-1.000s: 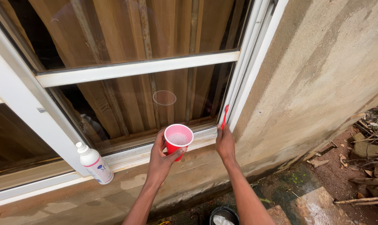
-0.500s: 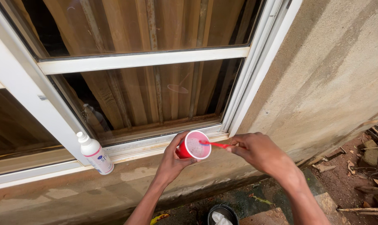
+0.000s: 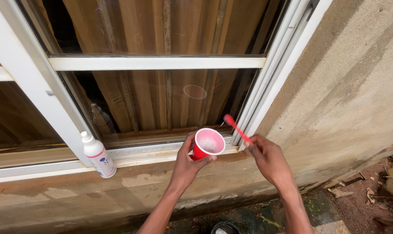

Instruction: The person cleans the exterior white frame of a window by spraying it with liquid and scrubbing the grooves and surfaces with a toothbrush.

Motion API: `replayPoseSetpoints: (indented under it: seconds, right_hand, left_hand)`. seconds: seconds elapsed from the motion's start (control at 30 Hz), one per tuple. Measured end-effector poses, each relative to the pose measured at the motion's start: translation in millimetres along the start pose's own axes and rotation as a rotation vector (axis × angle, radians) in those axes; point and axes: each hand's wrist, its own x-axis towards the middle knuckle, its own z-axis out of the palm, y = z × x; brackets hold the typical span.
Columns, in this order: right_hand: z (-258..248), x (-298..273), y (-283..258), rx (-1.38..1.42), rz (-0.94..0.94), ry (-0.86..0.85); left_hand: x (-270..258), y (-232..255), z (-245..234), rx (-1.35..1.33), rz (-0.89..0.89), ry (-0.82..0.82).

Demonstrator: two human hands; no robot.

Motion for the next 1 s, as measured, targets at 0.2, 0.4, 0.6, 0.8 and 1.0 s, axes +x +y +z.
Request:
replayPoseSetpoints:
  seconds: [0.2,0.4,0.6,0.8,1.0]
  right_hand:
    - [12,35,-11,0.436,-0.148,0.4]
    - [73,70,21,0.648,-0.188,0.447]
    - [121,56,31,0.738,-0.12,0.397]
    - [37,85,-31,0.772,-0.306,0.481]
    - [43,85,-34,0.774,-0.299,0.501]
  left_hand:
    - [-1,-2,4,-0.174,0.087,-0.014]
    - [-4,-8,7,-0.165,0.028,-0.01]
    - [-11,-11,-8,-0.214,0.037,0.032]
    - [-1,-4,-9,-0.183,0.048,0.052]
    - [7,10,-6,-0.169,0.066,0.067]
